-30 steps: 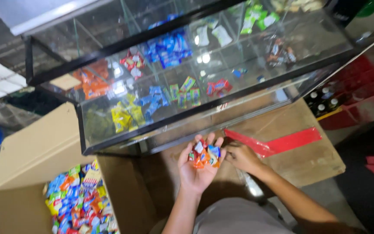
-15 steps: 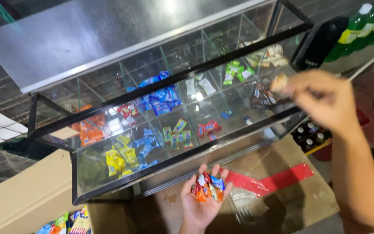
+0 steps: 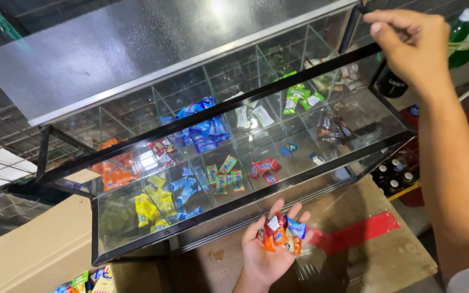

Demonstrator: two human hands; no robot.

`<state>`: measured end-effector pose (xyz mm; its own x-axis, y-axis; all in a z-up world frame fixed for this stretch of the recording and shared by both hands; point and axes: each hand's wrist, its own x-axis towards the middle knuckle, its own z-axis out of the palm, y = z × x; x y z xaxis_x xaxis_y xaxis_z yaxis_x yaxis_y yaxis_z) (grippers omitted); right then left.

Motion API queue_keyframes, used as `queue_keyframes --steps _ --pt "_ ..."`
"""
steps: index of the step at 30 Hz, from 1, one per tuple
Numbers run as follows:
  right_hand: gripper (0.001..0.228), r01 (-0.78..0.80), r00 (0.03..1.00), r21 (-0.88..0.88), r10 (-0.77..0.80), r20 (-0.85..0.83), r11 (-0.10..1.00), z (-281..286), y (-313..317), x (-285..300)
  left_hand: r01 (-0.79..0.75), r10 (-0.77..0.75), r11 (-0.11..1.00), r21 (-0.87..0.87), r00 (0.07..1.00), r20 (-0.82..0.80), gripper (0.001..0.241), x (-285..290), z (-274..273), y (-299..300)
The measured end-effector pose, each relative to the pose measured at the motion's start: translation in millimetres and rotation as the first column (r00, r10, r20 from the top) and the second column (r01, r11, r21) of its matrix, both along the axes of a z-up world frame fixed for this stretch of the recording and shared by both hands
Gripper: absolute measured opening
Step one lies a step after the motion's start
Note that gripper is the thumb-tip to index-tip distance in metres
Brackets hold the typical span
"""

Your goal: Stocking individual candy packets from a box into a glass display case.

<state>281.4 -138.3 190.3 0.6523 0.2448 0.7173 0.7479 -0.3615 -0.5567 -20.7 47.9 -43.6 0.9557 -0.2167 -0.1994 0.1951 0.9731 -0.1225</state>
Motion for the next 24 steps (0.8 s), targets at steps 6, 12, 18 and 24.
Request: queue_keyframes --steps 6,12,18,24 --pt "0.012 -0.092 0.992 0.103 0.100 -0.076 0.990 -8.2 -22.9 -30.5 0.018 -0.018 1.000 -0.001 0.995 0.099 0.059 7.9 22.6 -4.9" --pt "0.019 -0.232 0.953 -0.191 0.184 -0.239 0.954 3.4 -27.2 -112.4 0.006 -0.005 1.000 -0.003 0.980 0.197 0.066 6.9 46.2 -10.1" --pt "0.031 -0.495 0.868 -0.592 0.388 -0.309 0.636 -21.9 -20.2 -157.5 0.018 -0.008 0.999 -0.035 0.966 0.259 0.064 0.5 54.4 -13.8" --pt "0.031 -0.635 0.746 -0.634 0.563 -0.355 0.442 -38.1 5.3 -199.7 0.063 -0.029 0.992 -0.113 0.959 0.283 0.059 -5.7 52.7 -15.1"
